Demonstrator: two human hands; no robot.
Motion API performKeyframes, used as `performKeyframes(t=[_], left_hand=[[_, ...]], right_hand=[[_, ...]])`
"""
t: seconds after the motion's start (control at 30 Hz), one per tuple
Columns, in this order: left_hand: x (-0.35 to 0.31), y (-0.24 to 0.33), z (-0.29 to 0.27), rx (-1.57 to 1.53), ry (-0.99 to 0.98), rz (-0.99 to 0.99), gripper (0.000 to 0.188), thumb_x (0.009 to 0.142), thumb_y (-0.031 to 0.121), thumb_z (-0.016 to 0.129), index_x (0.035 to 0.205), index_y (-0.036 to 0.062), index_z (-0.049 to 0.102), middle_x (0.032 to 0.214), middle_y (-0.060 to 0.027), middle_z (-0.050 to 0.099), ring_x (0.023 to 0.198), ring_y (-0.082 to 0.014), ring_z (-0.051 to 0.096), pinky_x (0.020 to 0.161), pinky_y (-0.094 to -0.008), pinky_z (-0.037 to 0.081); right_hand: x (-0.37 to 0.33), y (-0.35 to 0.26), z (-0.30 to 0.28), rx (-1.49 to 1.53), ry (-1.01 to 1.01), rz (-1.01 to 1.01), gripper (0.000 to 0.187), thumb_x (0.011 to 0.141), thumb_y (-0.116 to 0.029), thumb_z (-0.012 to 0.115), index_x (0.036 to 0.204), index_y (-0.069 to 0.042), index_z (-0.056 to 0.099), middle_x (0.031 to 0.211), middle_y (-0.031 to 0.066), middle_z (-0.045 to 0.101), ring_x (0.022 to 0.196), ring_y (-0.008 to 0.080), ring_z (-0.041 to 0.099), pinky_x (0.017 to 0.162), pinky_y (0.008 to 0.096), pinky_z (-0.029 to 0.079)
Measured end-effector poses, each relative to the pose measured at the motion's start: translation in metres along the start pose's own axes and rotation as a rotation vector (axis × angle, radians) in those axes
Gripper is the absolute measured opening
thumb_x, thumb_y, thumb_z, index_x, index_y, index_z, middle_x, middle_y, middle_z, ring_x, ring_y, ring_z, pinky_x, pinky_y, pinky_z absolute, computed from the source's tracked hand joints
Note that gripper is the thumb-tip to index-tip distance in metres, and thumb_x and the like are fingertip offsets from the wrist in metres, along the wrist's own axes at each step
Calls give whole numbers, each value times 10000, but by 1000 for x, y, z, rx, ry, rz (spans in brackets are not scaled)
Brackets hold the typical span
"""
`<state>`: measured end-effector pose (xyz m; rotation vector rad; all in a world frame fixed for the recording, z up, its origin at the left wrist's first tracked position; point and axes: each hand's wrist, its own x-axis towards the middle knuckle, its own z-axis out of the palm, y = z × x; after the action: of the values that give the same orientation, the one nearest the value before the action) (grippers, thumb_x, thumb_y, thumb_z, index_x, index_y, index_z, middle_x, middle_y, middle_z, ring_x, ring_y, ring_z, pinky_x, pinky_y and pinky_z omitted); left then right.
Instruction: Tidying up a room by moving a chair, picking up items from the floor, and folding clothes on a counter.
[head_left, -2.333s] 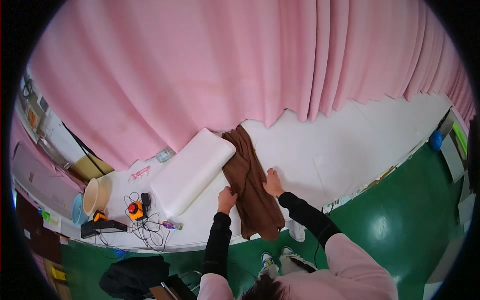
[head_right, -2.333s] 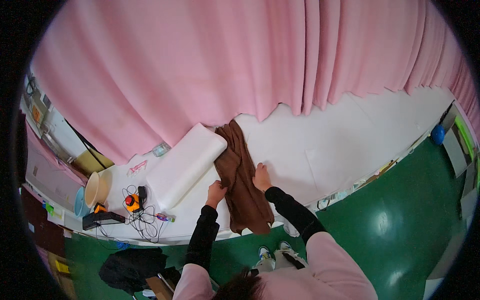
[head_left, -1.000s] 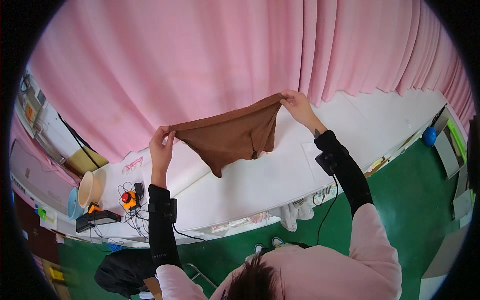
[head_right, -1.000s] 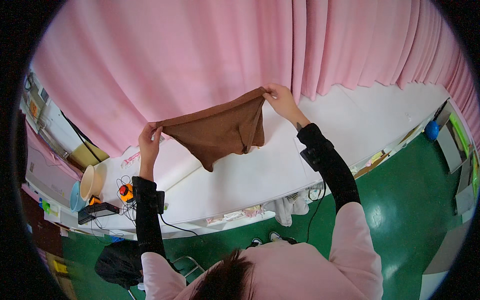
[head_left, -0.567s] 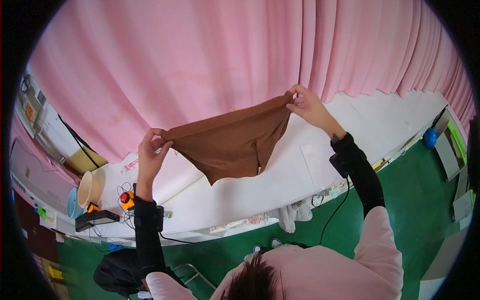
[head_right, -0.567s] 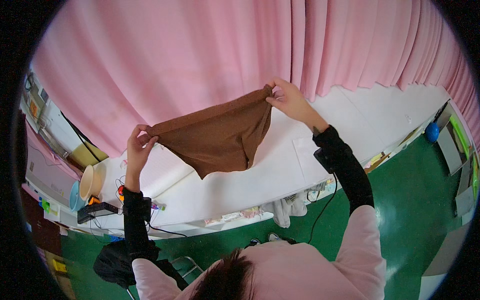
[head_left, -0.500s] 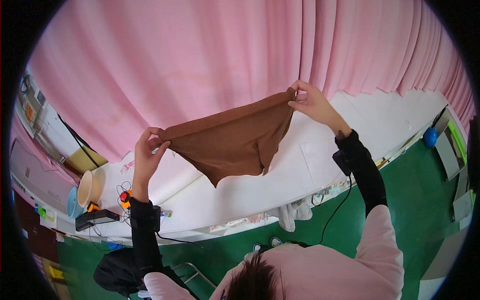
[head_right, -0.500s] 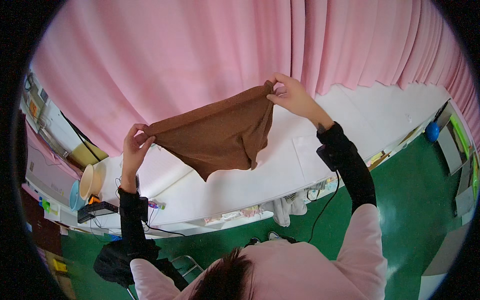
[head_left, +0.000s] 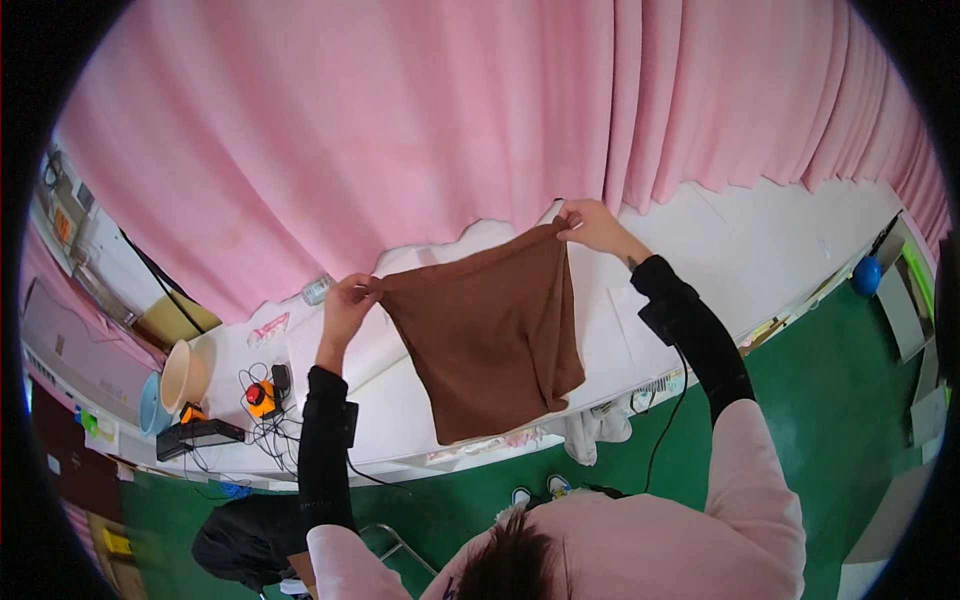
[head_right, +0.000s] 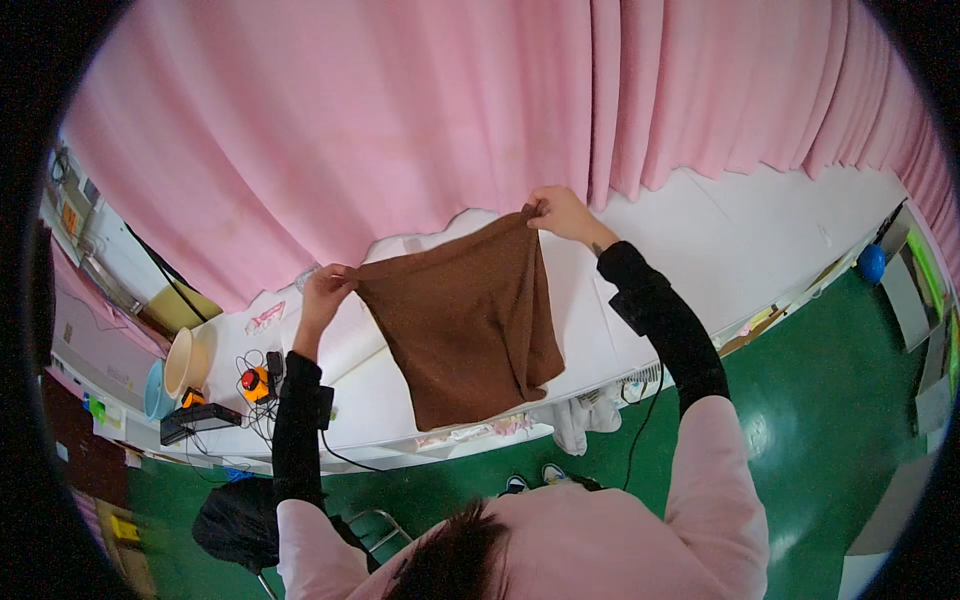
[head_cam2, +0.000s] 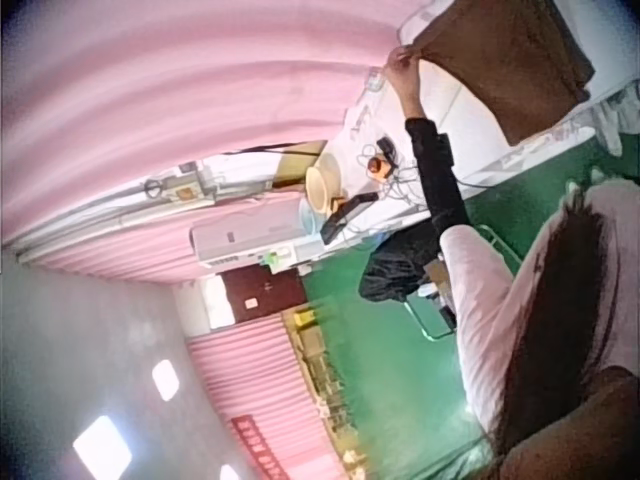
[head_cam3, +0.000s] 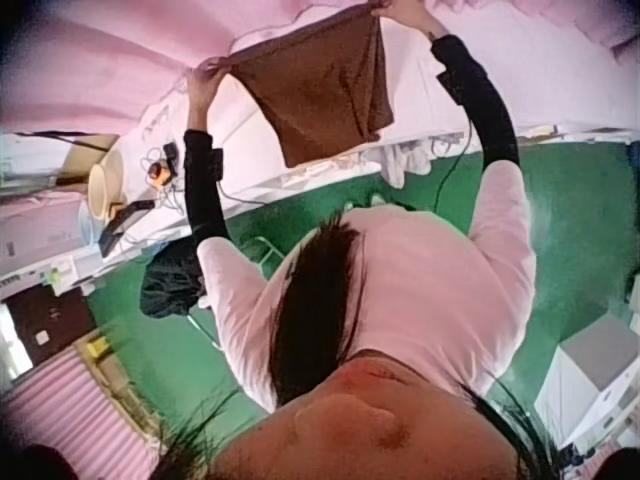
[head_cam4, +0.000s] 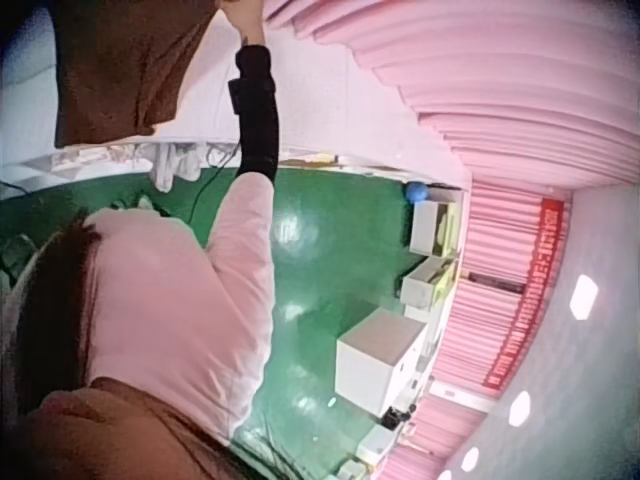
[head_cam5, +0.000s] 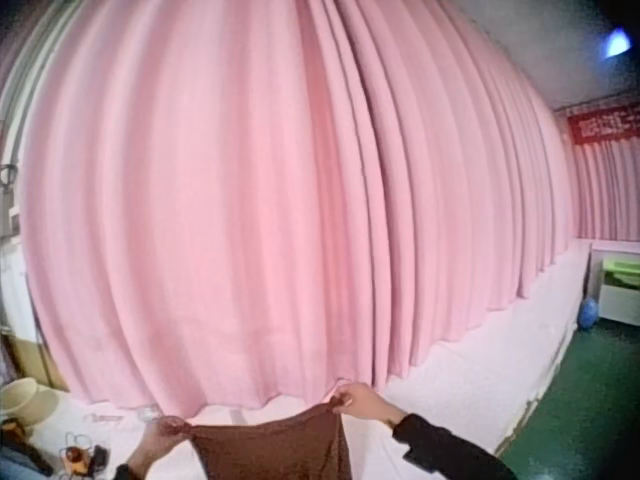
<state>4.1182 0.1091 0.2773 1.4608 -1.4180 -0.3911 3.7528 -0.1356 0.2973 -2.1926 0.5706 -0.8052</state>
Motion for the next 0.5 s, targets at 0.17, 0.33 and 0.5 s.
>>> performKeyframes(t=[0.17, 0.33, 0.5], left_hand=[[15, -23, 17, 40, 21, -50, 91, 743, -16, 612, 825, 7, 581, 777, -28, 598, 751, -114, 588, 654, -228, 464], [4, -31, 6, -12, 7, 8, 69, 733, 13, 630, 788, 12, 589, 751, -9, 593, 712, -104, 573, 625, -228, 460], [-40, -37, 6, 359, -400, -120, 145, 672, 98, 663, 808, 58, 633, 784, -29, 641, 746, -125, 586, 681, -296, 466]], right_hand=[[8, 28, 13, -46, 69, -48, 151, 646, -4, 638, 777, 20, 568, 742, 91, 587, 703, 171, 578, 648, 267, 458], [2, 23, 18, 37, -21, 34, 172, 667, -32, 662, 802, -7, 558, 774, 61, 592, 717, 143, 560, 650, 258, 450], [-44, 67, 26, -252, -220, -250, 214, 609, -57, 677, 792, -39, 568, 822, 72, 579, 829, 227, 554, 743, 327, 434]])
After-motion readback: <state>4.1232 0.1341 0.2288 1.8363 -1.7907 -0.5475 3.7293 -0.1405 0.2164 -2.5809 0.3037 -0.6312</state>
